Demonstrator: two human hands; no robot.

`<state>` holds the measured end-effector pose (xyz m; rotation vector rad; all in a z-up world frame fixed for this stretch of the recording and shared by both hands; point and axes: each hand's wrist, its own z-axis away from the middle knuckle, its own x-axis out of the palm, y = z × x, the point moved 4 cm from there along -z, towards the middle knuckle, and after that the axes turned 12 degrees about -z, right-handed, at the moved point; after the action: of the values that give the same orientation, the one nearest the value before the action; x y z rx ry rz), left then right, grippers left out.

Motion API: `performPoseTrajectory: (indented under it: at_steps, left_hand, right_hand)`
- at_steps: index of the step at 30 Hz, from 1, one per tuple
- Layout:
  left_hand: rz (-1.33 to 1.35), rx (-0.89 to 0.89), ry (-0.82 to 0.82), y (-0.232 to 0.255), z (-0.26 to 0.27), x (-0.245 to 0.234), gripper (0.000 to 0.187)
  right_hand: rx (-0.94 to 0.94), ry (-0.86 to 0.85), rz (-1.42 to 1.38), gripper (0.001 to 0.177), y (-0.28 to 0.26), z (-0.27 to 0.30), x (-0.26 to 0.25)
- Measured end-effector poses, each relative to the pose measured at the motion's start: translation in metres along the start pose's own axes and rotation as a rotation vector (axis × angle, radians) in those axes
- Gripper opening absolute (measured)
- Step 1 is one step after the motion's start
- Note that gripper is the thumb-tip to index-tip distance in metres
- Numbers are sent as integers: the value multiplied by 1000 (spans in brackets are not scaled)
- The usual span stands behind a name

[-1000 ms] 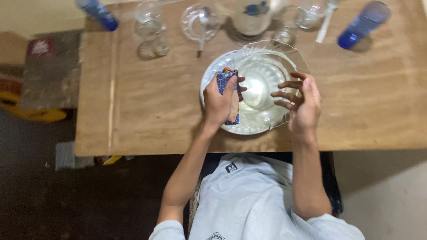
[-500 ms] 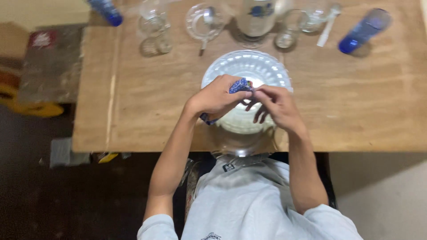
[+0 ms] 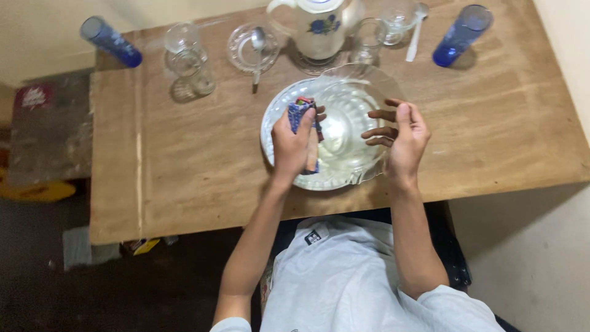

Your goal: The person wipes a clear glass plate with a patterned cloth on a wooden table. They rub the surface repeatedly, then place the cloth aside and lift the plate to move it off the table.

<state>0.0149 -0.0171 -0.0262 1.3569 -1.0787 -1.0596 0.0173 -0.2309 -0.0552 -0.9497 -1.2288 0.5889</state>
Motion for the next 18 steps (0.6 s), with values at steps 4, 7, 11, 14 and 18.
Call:
performPoseTrajectory:
  at_steps: [4,7,11,14,18]
  left_hand:
    - [36,-40,6,7,-4,-14,22]
    - [-261,88,-82,27,-19,-19,23]
    - [-333,123,-404,32,-35,-9,17]
    - [-394,107,-611,36,-43,7,20]
    - [-504,92,-721,43,-39,25,22]
  right_hand:
    - [9,-55,-12,30,15,-2,0]
    - [14,-117,17,29,9,0,7]
    - [84,-196,65,28,6,7,5]
    - [117,-230,46,29,3,12,1]
    - [140,-236,4,29,5,13,-9]
